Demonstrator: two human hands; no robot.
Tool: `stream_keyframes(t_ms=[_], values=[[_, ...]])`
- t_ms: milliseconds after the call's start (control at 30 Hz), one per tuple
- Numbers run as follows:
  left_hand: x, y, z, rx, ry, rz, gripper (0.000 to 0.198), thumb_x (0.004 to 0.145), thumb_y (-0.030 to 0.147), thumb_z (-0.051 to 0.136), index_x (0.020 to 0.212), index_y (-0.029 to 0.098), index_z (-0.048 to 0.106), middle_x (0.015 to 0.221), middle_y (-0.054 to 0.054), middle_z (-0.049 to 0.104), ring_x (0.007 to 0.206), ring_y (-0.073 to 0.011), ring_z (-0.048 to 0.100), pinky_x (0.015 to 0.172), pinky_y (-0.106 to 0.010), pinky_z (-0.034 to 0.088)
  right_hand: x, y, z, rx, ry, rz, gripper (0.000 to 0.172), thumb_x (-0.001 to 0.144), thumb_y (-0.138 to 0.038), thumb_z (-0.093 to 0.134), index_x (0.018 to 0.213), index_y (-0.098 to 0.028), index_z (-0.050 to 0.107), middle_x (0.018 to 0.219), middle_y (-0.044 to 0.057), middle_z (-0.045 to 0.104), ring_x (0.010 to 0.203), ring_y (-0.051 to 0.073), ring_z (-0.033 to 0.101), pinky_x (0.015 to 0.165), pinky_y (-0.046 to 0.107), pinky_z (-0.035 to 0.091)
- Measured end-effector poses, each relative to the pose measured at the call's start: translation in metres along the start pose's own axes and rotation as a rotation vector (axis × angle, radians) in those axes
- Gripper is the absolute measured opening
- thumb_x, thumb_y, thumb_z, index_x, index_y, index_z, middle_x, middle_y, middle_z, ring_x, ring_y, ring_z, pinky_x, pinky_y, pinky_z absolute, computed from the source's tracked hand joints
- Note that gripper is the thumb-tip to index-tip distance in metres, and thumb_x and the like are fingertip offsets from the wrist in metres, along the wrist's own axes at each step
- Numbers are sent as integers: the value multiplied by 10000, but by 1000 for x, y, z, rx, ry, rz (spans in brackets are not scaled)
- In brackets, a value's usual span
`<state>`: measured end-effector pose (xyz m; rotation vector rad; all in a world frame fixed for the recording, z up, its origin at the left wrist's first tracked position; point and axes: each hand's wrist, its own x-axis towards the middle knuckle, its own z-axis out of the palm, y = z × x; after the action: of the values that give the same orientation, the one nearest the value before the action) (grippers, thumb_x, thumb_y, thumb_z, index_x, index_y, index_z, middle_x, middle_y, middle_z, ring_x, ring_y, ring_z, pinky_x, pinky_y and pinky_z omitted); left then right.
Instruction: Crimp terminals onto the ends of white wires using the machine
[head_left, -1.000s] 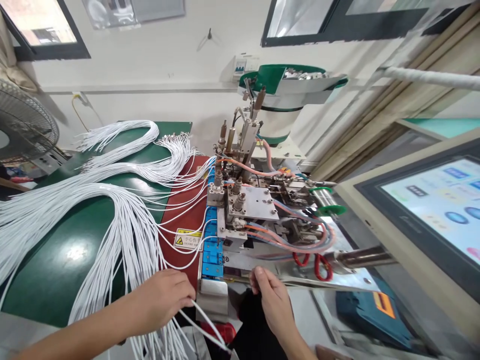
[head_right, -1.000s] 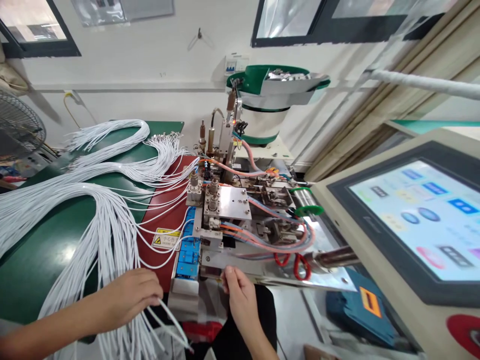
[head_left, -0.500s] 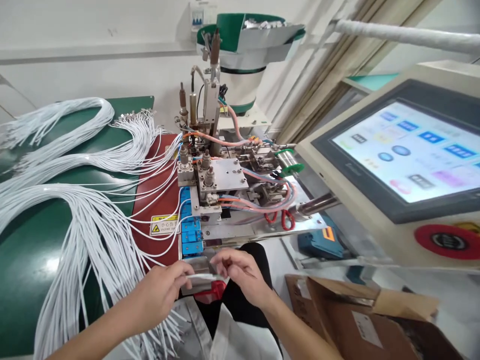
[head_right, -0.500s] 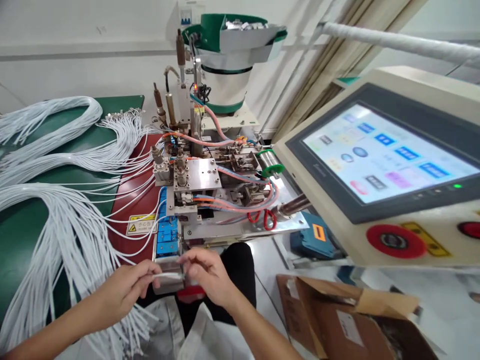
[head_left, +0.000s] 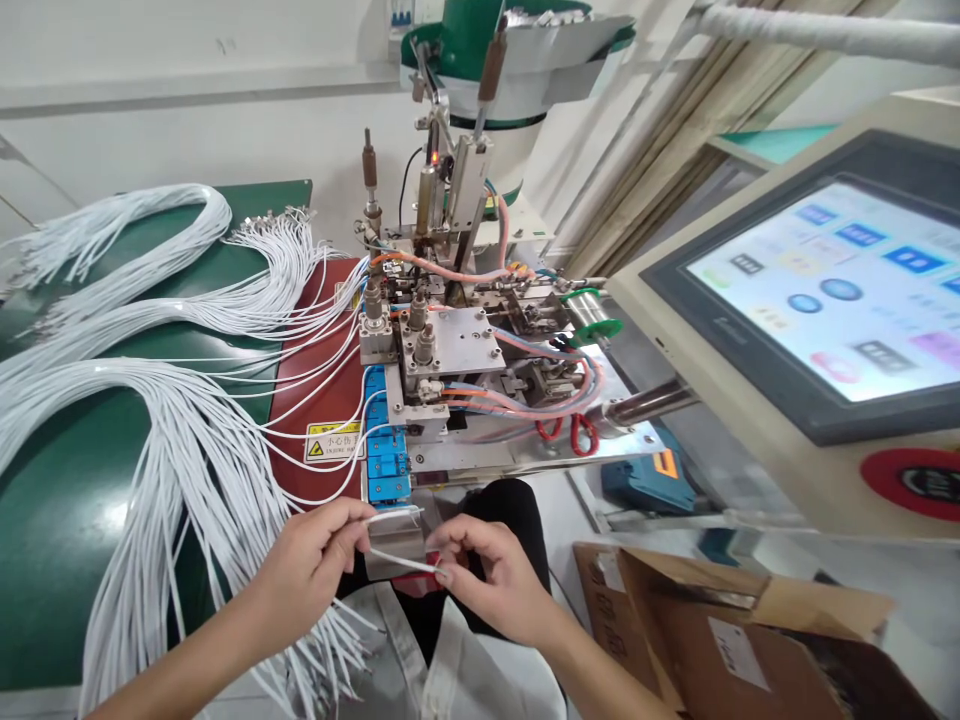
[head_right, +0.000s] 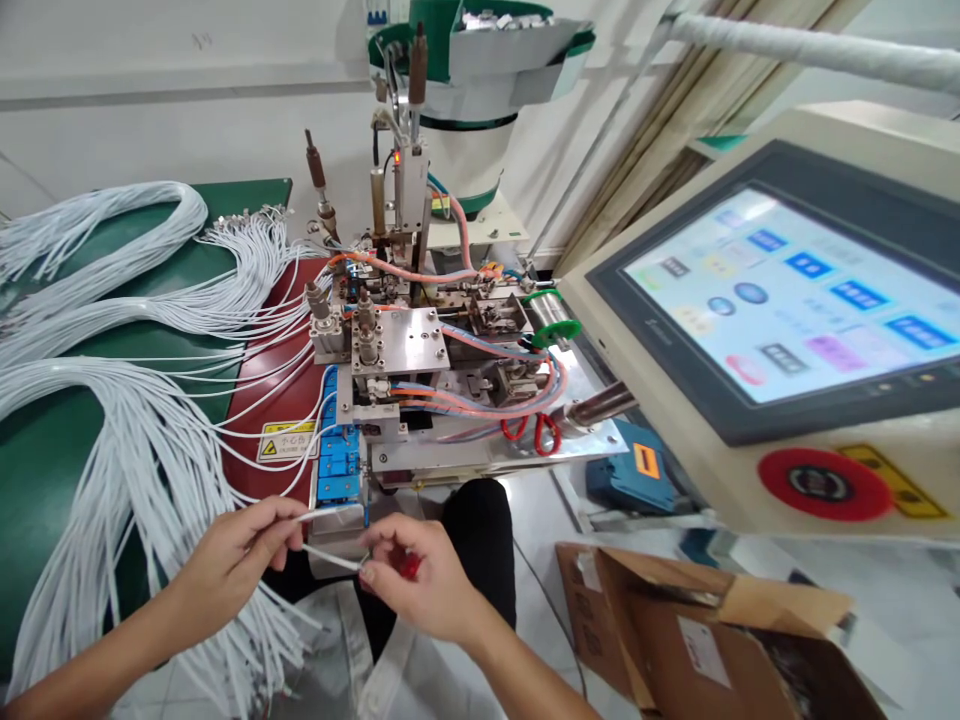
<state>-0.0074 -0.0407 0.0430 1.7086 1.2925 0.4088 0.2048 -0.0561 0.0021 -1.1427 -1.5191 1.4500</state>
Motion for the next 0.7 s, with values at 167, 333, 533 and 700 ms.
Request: stream_keyframes(t_ms=[167, 333, 533, 700], values=[[9, 5, 12, -1, 81, 42, 209, 866, 268, 406, 944, 200, 587, 801, -12, 614, 695, -116, 563, 654, -221, 447, -2, -1, -5, 19, -336, -144, 429, 658, -531, 603, 876, -172, 686, 514, -31, 487, 445, 84, 383, 439, 191, 341], [19, 11, 21, -11, 144, 87, 192, 842, 285, 466, 872, 202, 637, 822, -22, 637, 767, -137, 579, 695, -236, 450, 2, -9, -19, -62, -229, -152, 421, 754, -527, 494, 684, -164, 697, 522, -1, 509, 462, 97, 425, 454, 199, 355], [22, 12, 27, -55, 214, 42, 201, 836, 307, 471, 877, 185, 626, 824, -32, 628, 732, -136, 584, 655, -236, 471, 2, -10, -26, -186, -317, -142, 369, 785, -373, 517, 487, -177, 612, 471, -17, 442, 462, 95, 388, 467, 201, 346], [22, 10, 30, -106, 201, 43, 224, 839, 300, 468, 951, 198, 634, 871, -42, 623, 795, -146, 580, 706, -248, 464, 4, -4, -27, 96, -212, -47, 409, 744, -485, 519, 484, -177, 581, 490, -4, 486, 456, 100, 428, 468, 218, 374]])
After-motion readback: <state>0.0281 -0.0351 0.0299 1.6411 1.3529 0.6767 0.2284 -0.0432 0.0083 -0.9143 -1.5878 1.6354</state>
